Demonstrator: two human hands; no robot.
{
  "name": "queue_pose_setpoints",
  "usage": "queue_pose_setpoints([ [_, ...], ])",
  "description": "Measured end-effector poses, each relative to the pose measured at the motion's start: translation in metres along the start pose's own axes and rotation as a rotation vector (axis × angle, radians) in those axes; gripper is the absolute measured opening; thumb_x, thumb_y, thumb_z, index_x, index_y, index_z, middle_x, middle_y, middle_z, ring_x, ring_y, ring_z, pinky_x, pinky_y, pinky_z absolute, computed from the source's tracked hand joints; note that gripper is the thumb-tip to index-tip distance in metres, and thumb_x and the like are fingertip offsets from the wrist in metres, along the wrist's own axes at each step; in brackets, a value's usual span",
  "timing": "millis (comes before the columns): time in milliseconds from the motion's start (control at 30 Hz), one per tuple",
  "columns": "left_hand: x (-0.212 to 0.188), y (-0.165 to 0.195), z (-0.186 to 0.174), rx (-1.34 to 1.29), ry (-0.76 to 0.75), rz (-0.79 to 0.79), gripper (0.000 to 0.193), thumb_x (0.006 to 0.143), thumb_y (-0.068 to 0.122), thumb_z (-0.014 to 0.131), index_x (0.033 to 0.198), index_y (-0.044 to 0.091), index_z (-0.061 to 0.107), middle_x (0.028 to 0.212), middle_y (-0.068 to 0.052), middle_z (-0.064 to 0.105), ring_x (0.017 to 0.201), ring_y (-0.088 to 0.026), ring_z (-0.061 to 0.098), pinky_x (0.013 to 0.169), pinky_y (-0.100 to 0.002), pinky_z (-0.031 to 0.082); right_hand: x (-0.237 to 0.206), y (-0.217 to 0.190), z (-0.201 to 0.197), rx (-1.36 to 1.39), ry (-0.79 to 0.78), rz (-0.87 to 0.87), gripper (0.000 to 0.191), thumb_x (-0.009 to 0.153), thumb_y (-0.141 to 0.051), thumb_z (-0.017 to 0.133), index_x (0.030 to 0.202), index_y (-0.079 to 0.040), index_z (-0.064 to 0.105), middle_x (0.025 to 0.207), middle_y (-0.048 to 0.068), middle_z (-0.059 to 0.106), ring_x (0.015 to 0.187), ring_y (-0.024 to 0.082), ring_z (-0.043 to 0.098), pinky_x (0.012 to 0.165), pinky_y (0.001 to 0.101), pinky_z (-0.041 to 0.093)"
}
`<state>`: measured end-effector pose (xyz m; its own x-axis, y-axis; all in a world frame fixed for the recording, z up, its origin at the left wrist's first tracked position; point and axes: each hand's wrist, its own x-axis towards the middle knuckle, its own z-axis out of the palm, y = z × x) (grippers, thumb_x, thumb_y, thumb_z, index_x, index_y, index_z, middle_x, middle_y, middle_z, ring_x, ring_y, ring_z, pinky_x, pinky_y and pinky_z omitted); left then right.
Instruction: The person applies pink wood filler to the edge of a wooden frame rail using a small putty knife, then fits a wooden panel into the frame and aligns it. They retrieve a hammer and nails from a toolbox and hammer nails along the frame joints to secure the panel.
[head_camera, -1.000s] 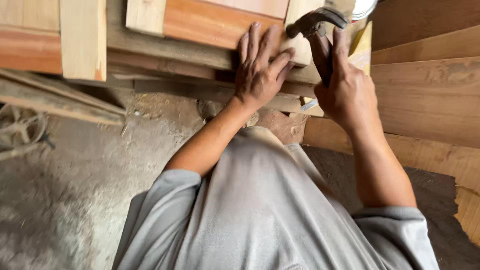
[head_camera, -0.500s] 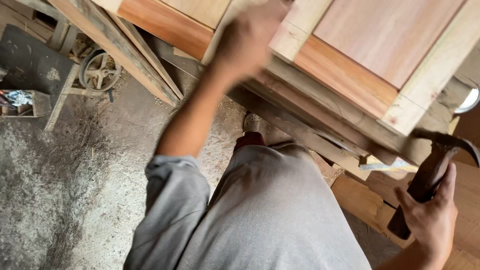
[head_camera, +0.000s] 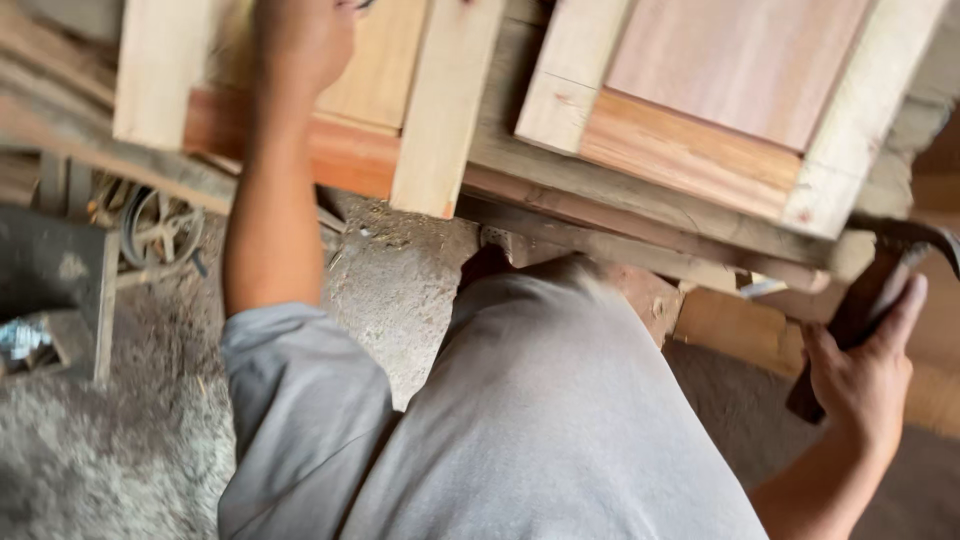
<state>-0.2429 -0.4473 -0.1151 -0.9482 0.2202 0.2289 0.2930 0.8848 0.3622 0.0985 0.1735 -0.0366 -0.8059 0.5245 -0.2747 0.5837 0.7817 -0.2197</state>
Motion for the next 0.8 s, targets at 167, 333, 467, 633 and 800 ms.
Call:
queue_pose_setpoints([
  [167, 0.005, 0.029, -0.022, 0.102, 0.126, 0.082, 0.017, 0.08, -0.003, 0.07, 0.076, 0.006, 0.056, 0.087, -0.014, 0.068, 0.077, -0.031, 0.069, 0.069, -0.043, 0.057, -0.003, -0.008, -0.003, 0.032, -0.006, 0.051, 0.108, 0.095, -0.014, 0.075, 0.178, -0.015, 0.005, 0.12, 0.029, 0.07, 0.102, 0.042, 0.071, 0.088, 0.0516, 0.059],
  [333, -0.011, 0.081, -0.044, -0.393, 0.043, -0.268, 0.013, 0.089, -0.001, 0.057, 0.085, 0.011, 0.057, 0.079, 0.0, 0.062, 0.073, -0.011, 0.066, 0.068, -0.028, 0.058, -0.003, -0.022, -0.015, 0.173, -0.013, 0.058, 0.102, 0.097, -0.005, 0.073, 0.178, -0.016, 0.011, 0.116, 0.021, 0.073, 0.096, 0.032, 0.074, 0.085, 0.0459, 0.061],
  [467, -0.029, 0.139, -0.037, -0.364, -0.078, 0.021, 0.019, 0.097, -0.012, 0.063, 0.085, 0.002, 0.066, 0.086, -0.01, 0.068, 0.078, -0.018, 0.065, 0.065, -0.03, 0.053, 0.003, -0.032, -0.024, 0.256, 0.134, -0.237, 0.092, 0.098, 0.008, 0.071, 0.172, -0.008, 0.018, 0.107, 0.021, 0.073, 0.094, 0.027, 0.074, 0.087, 0.0404, 0.064],
  [633, -0.037, 0.21, -0.002, -0.756, -0.09, 0.149, 0.014, 0.101, -0.01, 0.063, 0.105, -0.001, 0.071, 0.106, -0.012, 0.071, 0.097, -0.018, 0.072, 0.083, -0.024, 0.065, 0.03, -0.05, -0.034, 0.622, -0.003, -0.583, 0.083, 0.106, 0.004, 0.067, 0.172, -0.007, 0.018, 0.102, 0.014, 0.071, 0.089, 0.018, 0.074, 0.082, 0.0299, 0.064],
  [800, -0.04, 0.251, 0.047, -0.676, 0.105, 0.122, 0.007, 0.099, -0.002, 0.07, 0.1, 0.003, 0.074, 0.103, -0.012, 0.072, 0.096, -0.02, 0.072, 0.084, -0.027, 0.065, 0.054, -0.091, -0.032, 0.503, -0.158, -0.718, 0.091, 0.093, 0.001, 0.073, 0.171, -0.006, 0.028, 0.094, 0.014, 0.071, 0.078, 0.021, 0.072, 0.069, 0.0304, 0.06],
])
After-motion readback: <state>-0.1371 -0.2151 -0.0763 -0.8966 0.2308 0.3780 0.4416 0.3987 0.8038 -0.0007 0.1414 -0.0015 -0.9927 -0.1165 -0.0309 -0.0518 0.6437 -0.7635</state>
